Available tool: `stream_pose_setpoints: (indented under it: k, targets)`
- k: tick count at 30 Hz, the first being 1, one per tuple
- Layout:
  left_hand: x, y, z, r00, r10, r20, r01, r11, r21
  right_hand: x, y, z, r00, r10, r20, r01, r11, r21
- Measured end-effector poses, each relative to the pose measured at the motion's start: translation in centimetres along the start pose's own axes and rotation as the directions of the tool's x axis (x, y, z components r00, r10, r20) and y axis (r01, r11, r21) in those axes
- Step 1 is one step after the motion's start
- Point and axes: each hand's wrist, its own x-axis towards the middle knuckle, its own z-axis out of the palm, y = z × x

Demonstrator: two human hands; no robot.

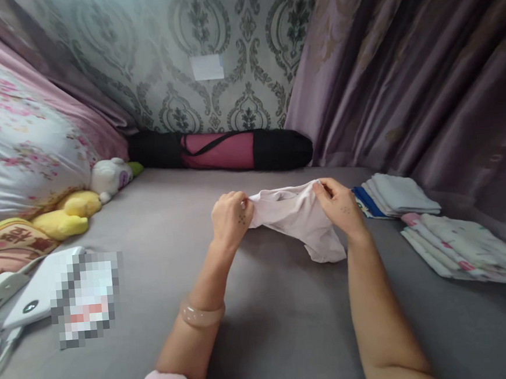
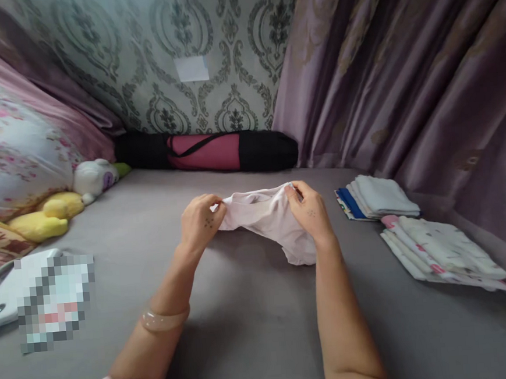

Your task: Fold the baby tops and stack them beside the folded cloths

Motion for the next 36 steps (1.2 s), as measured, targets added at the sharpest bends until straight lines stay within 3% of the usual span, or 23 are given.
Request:
stream_pose_setpoints:
  k: [3, 5, 10, 12, 14, 16, 18, 20, 22, 24, 26, 29, 31, 36]
  targets:
    - [1.0, -0.5, -1.4, 0.99, 0.044, -0.136, -0.056, 0.995, -0.086, 0.0, -0.9, -0.2, 0.999, -0.033, 0.002, 0.033, 0.999, 0.007]
    - [2.1, -0.6, -2.7, 0.987, 0.045, -0.155, -0.075, 0.978, -0.194, 0.4, -1.4, -0.5, 0.997, -0.077, 0.009, 0.077, 0.997, 0.003]
    - [5.5, -0.5, -6.9, 0.997, 0.074, -0.031, -0.08, 0.872, -0.483, 3.0, -2.7, -2.7, 0.976, -0.187, 0.116, 0.181, 0.982, 0.06]
    - [6.7, -0.3, -8.9, 0.98, 0.195, 0.047, -0.14, 0.834, -0.533, 4.2, -3.5, -4.3, 0.957, -0.217, 0.194, 0.204, 0.975, 0.084]
    - [7.8, 0.0, -10.9, 0.931, 0.332, 0.148, -0.199, 0.807, -0.556, 5.1, -4.6, -5.8, 0.94, -0.242, 0.241, 0.225, 0.97, 0.094]
    - [8.7, 0.3, -12.6, 0.918, 0.377, 0.121, -0.248, 0.786, -0.566, 5.7, -5.7, -7.1, 0.947, -0.255, 0.196, 0.241, 0.966, 0.089]
    - [9.3, 0.6, -13.6, 0.94, 0.341, 0.002, -0.28, 0.776, -0.565, 6.0, -6.8, -7.9, 0.959, -0.261, 0.108, 0.256, 0.965, 0.056]
    - [9.8, 0.7, -13.8, 0.931, 0.361, 0.042, -0.278, 0.782, -0.558, 6.3, -7.5, -8.3, 0.941, -0.288, 0.178, 0.289, 0.957, 0.019]
    - [10.0, 0.5, -13.4, 0.888, 0.41, 0.208, -0.235, 0.794, -0.56, 6.7, -7.9, -8.6, 0.893, -0.326, 0.312, 0.34, 0.94, 0.011]
    - [10.0, 0.1, -12.7, 0.894, 0.377, 0.241, -0.173, 0.788, -0.591, 7.2, -7.9, -9.0, 0.892, -0.36, 0.272, 0.37, 0.929, 0.016]
    - [10.1, -0.2, -12.1, 0.924, 0.324, 0.203, -0.131, 0.767, -0.628, 7.7, -7.8, -9.5, 0.914, -0.363, 0.183, 0.368, 0.93, 0.003]
    - [10.4, -0.1, -11.5, 0.945, 0.305, 0.121, -0.152, 0.735, -0.661, 8.2, -7.6, -10.1, 0.909, -0.318, 0.268, 0.334, 0.943, -0.014]
    - [10.8, 0.4, -11.4, 0.959, 0.283, 0.014, -0.203, 0.721, -0.662, 8.4, -7.8, -9.9, 0.924, -0.295, 0.242, 0.306, 0.952, -0.007]
    - [11.7, 2.0, -11.5, 0.967, 0.187, -0.173, -0.249, 0.835, -0.49, 8.9, -8.4, -8.5, 0.955, -0.286, 0.078, 0.289, 0.957, -0.028]
